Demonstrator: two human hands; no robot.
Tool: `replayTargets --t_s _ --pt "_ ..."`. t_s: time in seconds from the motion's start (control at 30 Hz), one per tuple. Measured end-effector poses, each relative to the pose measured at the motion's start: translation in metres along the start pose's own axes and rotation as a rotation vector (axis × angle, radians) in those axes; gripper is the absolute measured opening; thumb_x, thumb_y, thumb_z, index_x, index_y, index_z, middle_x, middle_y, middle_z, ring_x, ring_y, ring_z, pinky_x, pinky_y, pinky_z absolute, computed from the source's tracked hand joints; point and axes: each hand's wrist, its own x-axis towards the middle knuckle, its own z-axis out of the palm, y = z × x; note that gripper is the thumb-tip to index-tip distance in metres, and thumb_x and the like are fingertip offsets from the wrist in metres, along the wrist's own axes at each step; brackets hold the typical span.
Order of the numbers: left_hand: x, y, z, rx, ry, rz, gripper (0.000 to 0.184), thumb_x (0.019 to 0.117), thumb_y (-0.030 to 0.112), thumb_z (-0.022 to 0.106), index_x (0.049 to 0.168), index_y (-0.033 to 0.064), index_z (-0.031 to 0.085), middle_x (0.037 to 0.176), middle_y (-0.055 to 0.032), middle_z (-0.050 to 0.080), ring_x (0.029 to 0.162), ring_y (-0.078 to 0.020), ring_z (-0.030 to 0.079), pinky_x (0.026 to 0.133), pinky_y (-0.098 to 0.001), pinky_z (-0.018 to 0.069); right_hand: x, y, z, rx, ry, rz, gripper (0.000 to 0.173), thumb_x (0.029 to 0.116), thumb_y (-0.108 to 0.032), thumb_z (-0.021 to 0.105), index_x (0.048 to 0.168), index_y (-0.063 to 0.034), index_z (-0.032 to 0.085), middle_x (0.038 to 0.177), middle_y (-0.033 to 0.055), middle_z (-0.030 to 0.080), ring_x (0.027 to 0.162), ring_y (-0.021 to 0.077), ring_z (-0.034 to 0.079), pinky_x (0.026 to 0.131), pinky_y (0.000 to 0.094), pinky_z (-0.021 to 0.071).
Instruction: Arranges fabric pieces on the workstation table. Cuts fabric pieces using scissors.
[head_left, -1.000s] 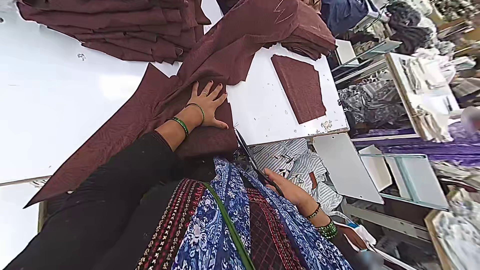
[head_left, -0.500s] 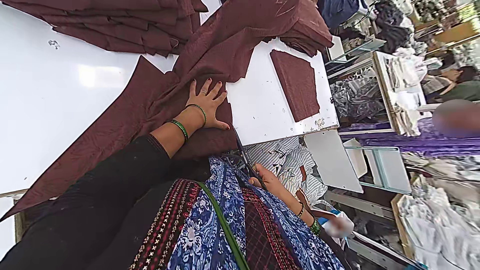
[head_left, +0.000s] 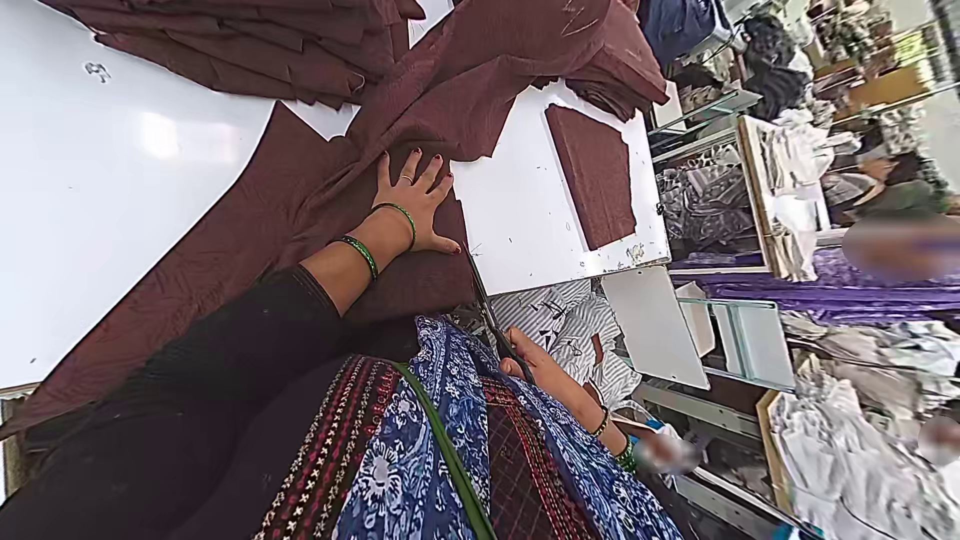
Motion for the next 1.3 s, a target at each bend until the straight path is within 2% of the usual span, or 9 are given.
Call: replayTargets --t_s 0.13,0.23,0.4,0.5,0.6,0.77,0.93,1.13,1.3 --pt "0.001 -0.001 0.0 -0.007 0.002 -0.004 0.119 0.0766 0.08 0.067 0.166 0.0197 0.017 0.174 -0.0111 0.002 0.158 -0.0424 -0.006 0.114 -0.0784 -0.0059 -0.004 -0.004 0.005 0.073 0.071 -0.007 0.043 0.0927 -0.046 0.068 0.093 -0.0081 0.048 0.067 -0.0119 0.042 0.056 -0.0064 0.041 0.057 0.0121 0.0369" --pt "0.001 -0.001 -0.001 -0.002 -0.007 -0.006 0.118 0.0773 0.08 0.067 0.167 0.0222 0.015 0.174 -0.011 0.0 0.158 -0.0426 -0.008 0.113 -0.0786 -0.0061 -0.004 -0.001 0.002 0.104 0.028 0.0 0.042 0.0916 -0.043 0.069 0.098 -0.0076 0.047 0.071 -0.0109 0.044 0.059 -0.0062 0.044 0.059 0.0121 0.0394" --pt "0.001 0.0 0.0 -0.011 -0.01 -0.009 0.119 0.077 0.08 0.068 0.166 0.0206 0.016 0.174 -0.0111 0.001 0.158 -0.0425 -0.007 0.113 -0.0789 -0.0059 0.004 -0.008 -0.009 -0.001 -0.033 0.01 0.082 0.0749 -0.079 0.065 0.107 -0.0058 0.047 0.08 -0.0094 0.045 0.067 -0.0046 0.045 0.064 0.0151 0.041" --pt "0.001 0.001 -0.002 -0.022 -0.01 -0.018 0.119 0.0764 0.078 0.07 0.166 0.0204 0.017 0.174 -0.0103 0.0 0.158 -0.0419 -0.007 0.114 -0.0785 -0.0062 0.007 -0.01 -0.006 0.045 0.047 -0.022 0.067 0.079 -0.072 0.068 0.094 -0.0102 0.048 0.069 -0.0117 0.044 0.058 -0.0054 0.042 0.057 0.0132 0.0379" --pt "0.001 0.001 -0.002 -0.031 -0.013 -0.021 0.12 0.0769 0.078 0.07 0.166 0.0195 0.016 0.174 -0.0106 0.0 0.158 -0.0418 -0.008 0.113 -0.0786 -0.0066 0.006 -0.01 -0.005 0.045 0.056 -0.037 0.055 0.0864 -0.06 0.068 0.092 -0.0098 0.048 0.068 -0.0122 0.042 0.057 -0.0061 0.041 0.057 0.0123 0.0367" --pt "0.001 0.0 -0.001 -0.046 -0.013 -0.023 0.122 0.076 0.078 0.071 0.166 0.0186 0.015 0.174 -0.0106 0.0 0.158 -0.0429 -0.007 0.113 -0.0789 -0.007 0.012 -0.017 -0.012 -0.042 -0.025 -0.003 0.088 0.0747 -0.085 0.059 0.109 -0.005 0.048 0.084 -0.008 0.047 0.07 -0.0045 0.045 0.066 0.0153 0.0414" --pt "0.0 0.001 -0.003 -0.061 -0.025 -0.027 0.121 0.0767 0.076 0.072 0.166 0.0175 0.015 0.174 -0.0113 -0.001 0.158 -0.0425 -0.009 0.113 -0.0789 -0.0073 0.015 -0.025 -0.011 0.006 0.075 -0.062 0.057 0.0874 -0.065 0.063 0.09 -0.0103 0.048 0.068 -0.0121 0.042 0.057 -0.0059 0.04 0.057 0.0126 0.0356" --pt "0.001 0.0 -0.002 -0.065 -0.028 -0.024 0.123 0.0761 0.079 0.07 0.167 0.0169 0.013 0.174 -0.0112 -0.002 0.158 -0.0432 -0.01 0.112 -0.0797 -0.0083 0.017 -0.021 -0.018 -0.01 -0.047 -0.033 0.094 0.0676 -0.092 0.06 0.108 -0.0076 0.048 0.081 -0.0109 0.047 0.068 -0.0071 0.046 0.064 0.012 0.0416" --pt "0.002 0.0 -0.003 -0.073 -0.026 -0.028 0.122 0.0768 0.077 0.07 0.166 0.0173 0.014 0.174 -0.0114 -0.001 0.158 -0.0435 -0.009 0.113 -0.0795 -0.0078 0.013 -0.026 -0.018 -0.085 -0.009 0.044 0.072 0.0806 -0.066 0.069 0.11 -0.0037 0.047 0.078 -0.009 0.045 0.064 -0.0039 0.044 0.063 0.0156 0.0407"
